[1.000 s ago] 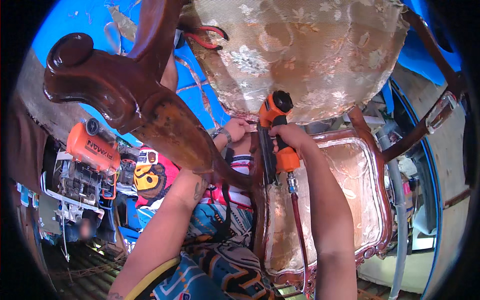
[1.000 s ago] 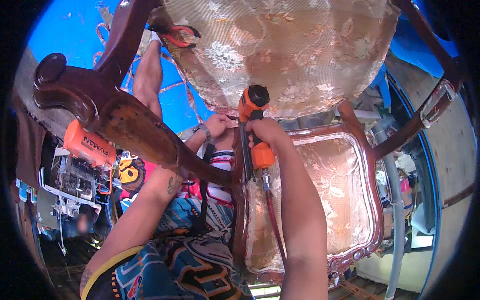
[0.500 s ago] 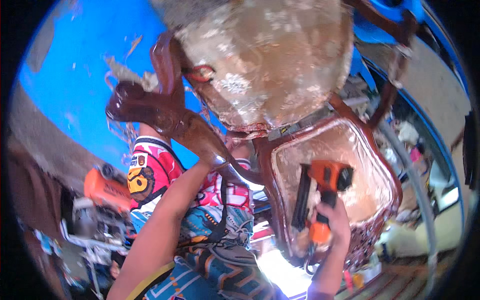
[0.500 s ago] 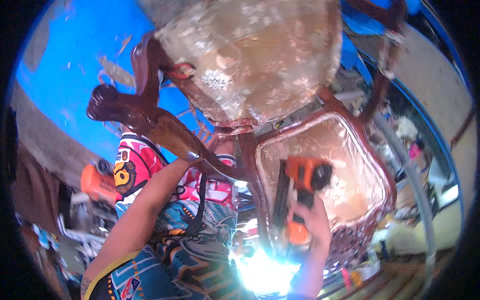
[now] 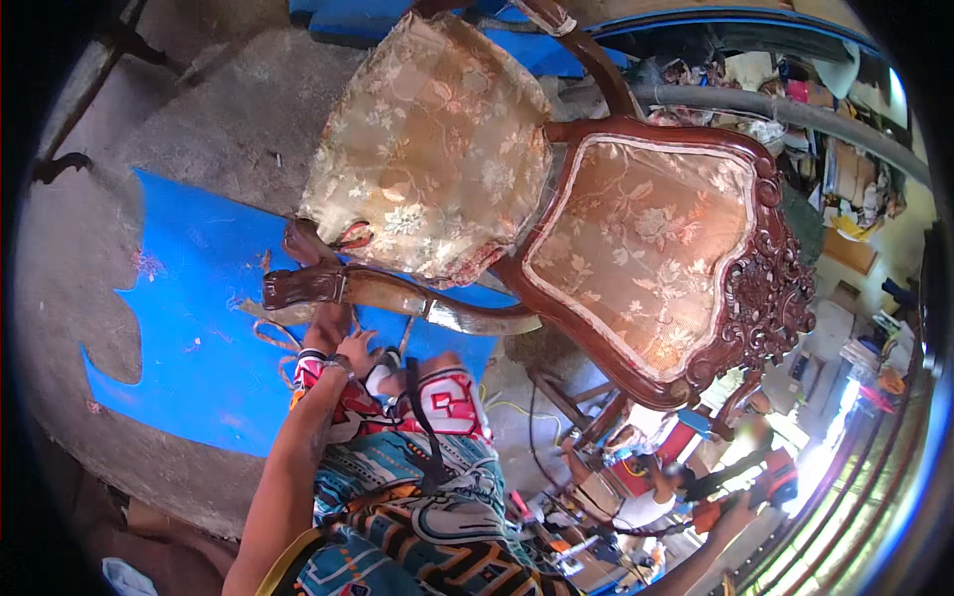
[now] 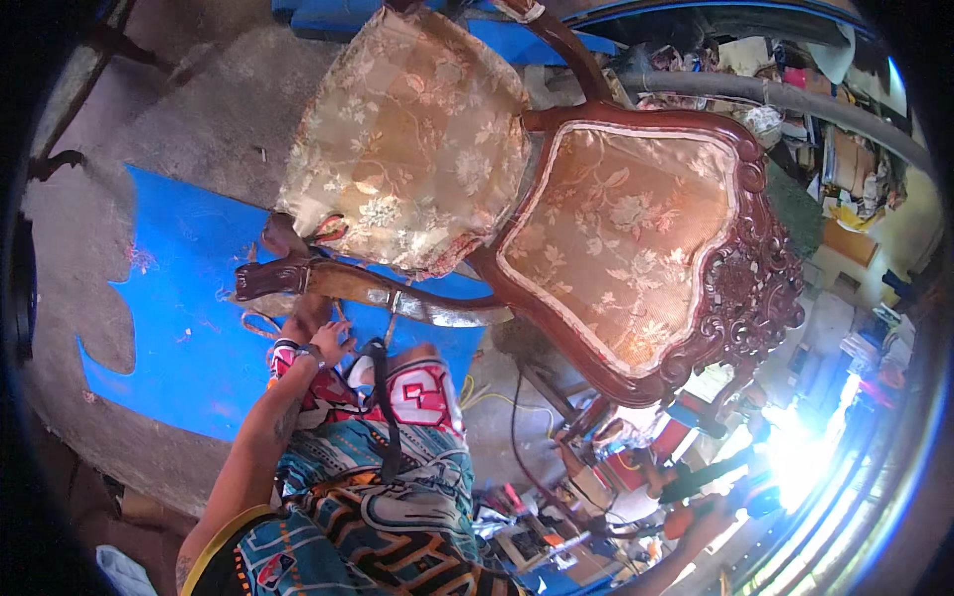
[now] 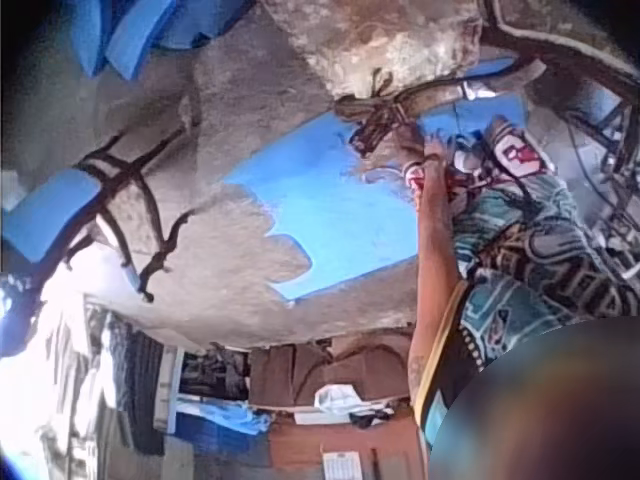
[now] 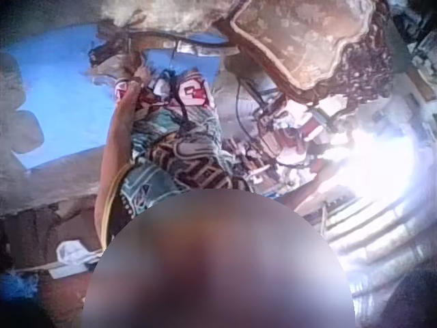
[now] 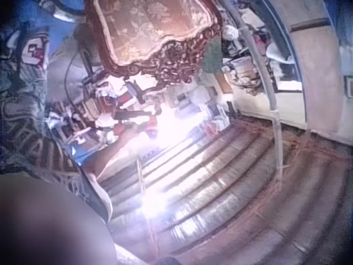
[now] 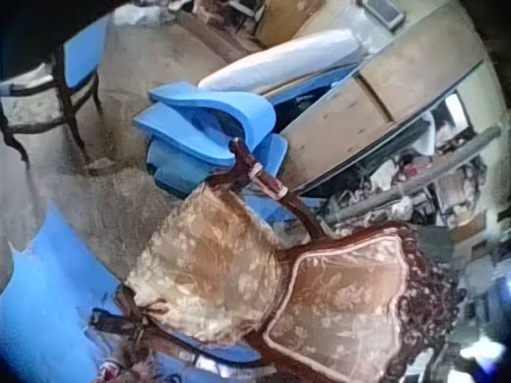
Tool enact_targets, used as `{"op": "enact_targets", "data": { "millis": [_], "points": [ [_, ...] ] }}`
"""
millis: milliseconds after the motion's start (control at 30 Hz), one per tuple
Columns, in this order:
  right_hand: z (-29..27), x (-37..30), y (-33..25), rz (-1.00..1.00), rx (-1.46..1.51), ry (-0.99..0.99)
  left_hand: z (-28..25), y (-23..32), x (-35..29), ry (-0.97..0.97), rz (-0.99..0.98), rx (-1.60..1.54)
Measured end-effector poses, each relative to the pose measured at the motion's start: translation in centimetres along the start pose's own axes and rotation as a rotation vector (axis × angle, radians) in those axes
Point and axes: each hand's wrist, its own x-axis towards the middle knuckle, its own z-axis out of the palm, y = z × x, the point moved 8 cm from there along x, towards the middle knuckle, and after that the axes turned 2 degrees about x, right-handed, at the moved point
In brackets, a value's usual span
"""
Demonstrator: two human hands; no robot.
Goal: Reupholstering a wooden chair by attaching fabric strips and padding using a pneumatic staple gun.
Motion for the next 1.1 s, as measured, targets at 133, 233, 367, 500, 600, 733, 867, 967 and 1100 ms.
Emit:
{"op": "enact_targets", "data": {
  "millis": [133, 233, 367, 500, 600, 733, 867, 967, 1100],
  "points": [
    [4.6, -4.4, 15.9, 0.156, 0.116, -0.288, 1.3, 1.1, 0.7, 0.064, 0.082, 0.063],
    [12.9, -10.7, 24.4, 0.187, -0.019, -0.658, 1.6, 0.4, 0.3, 0.009, -0.038, 0.229],
    [23.9, -23.3, 43.2, 0.43, -0.031, -1.008, 2.3, 4.9, 3.1, 0.107, 0.086, 0.213],
    [33.3, -34.1, 56.3, 0.351, -0.032, -1.047, 1.7, 11.2, 8.6, 0.436, 0.209, 0.054],
    [41.5, -37.9, 54.4, 0.209, -0.21, -1.08, 0.4, 12.4, 13.1, 0.814, 0.615, 0.643],
    [52.0, -41.0, 58.1, 0.323, -0.268, -1.069, 0.1, 16.7, 21.0, 0.743, 0.612, 0.209],
    [61.9, -41.3, 64.7, 0.309, -0.261, -0.893, 3.6, 21.2, 25.4, 0.926, 0.596, 0.857],
    [70.7, -42.7, 64.2, 0.281, -0.255, -0.802, 1.8, 19.0, 26.8, 0.848, 0.567, 1.032],
    [77.2, -42.8, 69.2, 0.223, -0.289, -0.572, 3.6, 16.5, 30.7, 0.654, 0.49, 1.068]
  ]
}}
